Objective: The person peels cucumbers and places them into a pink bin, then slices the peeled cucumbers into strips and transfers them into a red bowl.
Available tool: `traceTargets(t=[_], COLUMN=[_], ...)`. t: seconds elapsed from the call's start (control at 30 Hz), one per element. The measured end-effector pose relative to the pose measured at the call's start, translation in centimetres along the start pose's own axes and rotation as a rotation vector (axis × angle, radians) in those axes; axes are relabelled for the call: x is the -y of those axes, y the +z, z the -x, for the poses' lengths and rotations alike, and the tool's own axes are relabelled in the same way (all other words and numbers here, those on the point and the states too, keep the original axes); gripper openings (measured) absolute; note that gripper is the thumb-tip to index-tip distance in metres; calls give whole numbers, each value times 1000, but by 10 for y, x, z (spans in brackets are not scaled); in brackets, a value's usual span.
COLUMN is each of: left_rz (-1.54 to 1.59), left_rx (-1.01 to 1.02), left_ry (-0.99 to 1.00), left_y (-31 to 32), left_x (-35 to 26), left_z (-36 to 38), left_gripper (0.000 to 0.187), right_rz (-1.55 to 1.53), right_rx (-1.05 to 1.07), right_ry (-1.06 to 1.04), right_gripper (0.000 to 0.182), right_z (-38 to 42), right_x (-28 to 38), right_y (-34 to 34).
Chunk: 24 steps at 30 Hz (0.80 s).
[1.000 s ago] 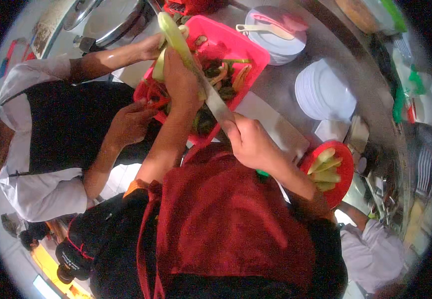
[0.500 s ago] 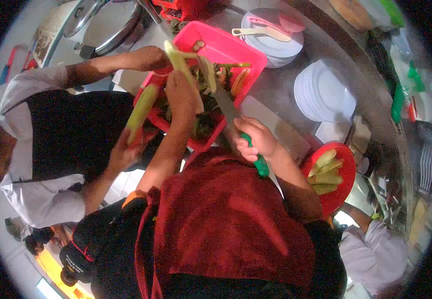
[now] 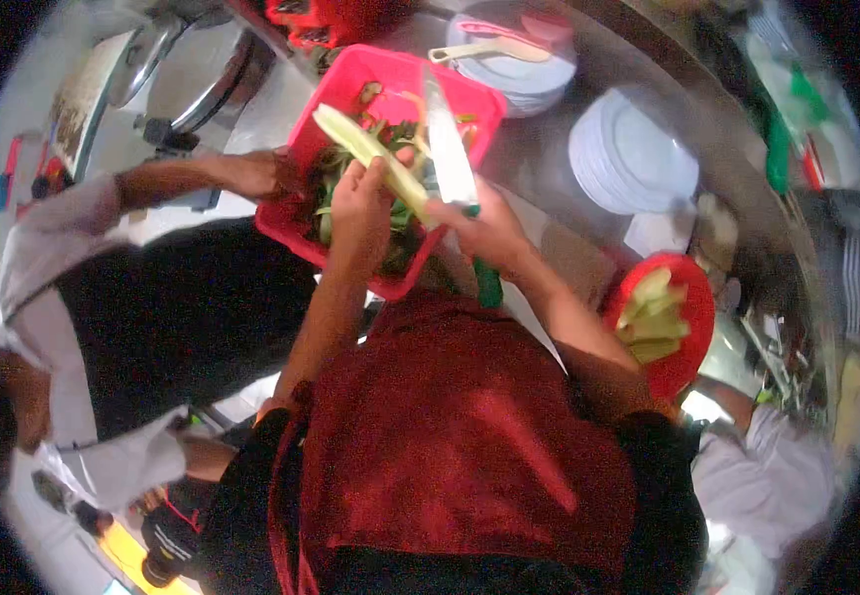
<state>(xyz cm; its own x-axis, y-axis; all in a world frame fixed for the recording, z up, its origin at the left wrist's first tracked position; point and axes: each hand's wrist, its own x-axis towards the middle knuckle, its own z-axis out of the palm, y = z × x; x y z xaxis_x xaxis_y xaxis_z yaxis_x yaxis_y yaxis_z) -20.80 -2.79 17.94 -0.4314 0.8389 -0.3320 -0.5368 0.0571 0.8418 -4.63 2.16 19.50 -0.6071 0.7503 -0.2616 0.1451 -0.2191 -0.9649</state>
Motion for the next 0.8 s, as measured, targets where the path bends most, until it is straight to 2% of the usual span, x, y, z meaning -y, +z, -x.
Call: traceTargets(t=[0.07, 0.1, 0.13, 0.2, 0.23, 0.27, 0.3, 0.33, 0.37, 0.4, 0.43, 0.47, 0.5, 0.53, 0.57, 0.6, 0.67, 0.7, 0.73, 0.77, 0.8], left_rz=[78, 143, 111, 136, -147, -465, -117, 82, -67, -73, -178, -285, -216, -385, -561, -699, -875, -972, -1067, -1015, -964], left_rx=[43, 63, 53, 43, 2, -31, -31, 68, 30, -59, -15, 30, 77, 174, 274, 408, 635, 728, 824, 870, 915], left_ry=[98, 79, 84, 59, 25, 187, 264, 271, 437, 405, 391, 378, 324, 294, 193, 234, 110, 155, 202, 170, 131], left_y=[13, 23, 28, 37, 34, 26, 37, 18, 30, 33, 33, 36, 53, 55, 63, 70, 93, 110, 128, 145, 161], left_x=[18, 19, 25, 23, 17, 27, 24, 30, 23, 20, 19, 20, 28, 40, 53, 81, 123, 141, 156, 166, 176], left_z=[4, 9, 7, 6, -2, -15, -24, -54, -52, -60, -63, -61, -52, -48, -42, -45, -33, -27, -18, -7, 5], left_gripper=[20, 20, 19, 18, 17, 16, 16, 19, 20, 21, 22, 23, 25, 24, 25, 25, 26, 25, 25, 25, 25], right_rz=[17, 76, -8, 166, 161, 239, 320, 306, 286, 284, 382, 212, 258, 336, 249, 487, 427, 421, 845, 1259, 1255], right_rx=[23, -61, -76, -84, -126, -131, -133, -159, -184, -264, -447, -426, -607, -812, -878, -913, -995, -1012, -858, -673, -693], right_ry=[-11, -103, -170, -48, -35, -119, -202, -44, 113, 108, 254, 82, 249, 305, 573, 373, 525, 527, 478, 413, 423], right_gripper=[40, 39, 37, 41, 41, 45, 49, 48, 47, 48, 49, 52, 50, 45, 43, 45, 38, 38, 38, 38, 38], right_z=[7, 7, 13, 31, 44, 61, 80, 108, 140, 167, 201, 228, 260, 283, 292, 313, 329, 338, 348, 354, 361], right_x=[9, 2, -2, -14, -24, -35, -43, -24, -6, -19, -60, -46, -46, -58, -33, -60, -51, -62, -83, -97, -103], right_y=[-5, -3, -7, -25, -35, -47, -59, -75, -92, -109, -130, -147, -153, -157, -158, -174, -190, -203, -220, -238, -255])
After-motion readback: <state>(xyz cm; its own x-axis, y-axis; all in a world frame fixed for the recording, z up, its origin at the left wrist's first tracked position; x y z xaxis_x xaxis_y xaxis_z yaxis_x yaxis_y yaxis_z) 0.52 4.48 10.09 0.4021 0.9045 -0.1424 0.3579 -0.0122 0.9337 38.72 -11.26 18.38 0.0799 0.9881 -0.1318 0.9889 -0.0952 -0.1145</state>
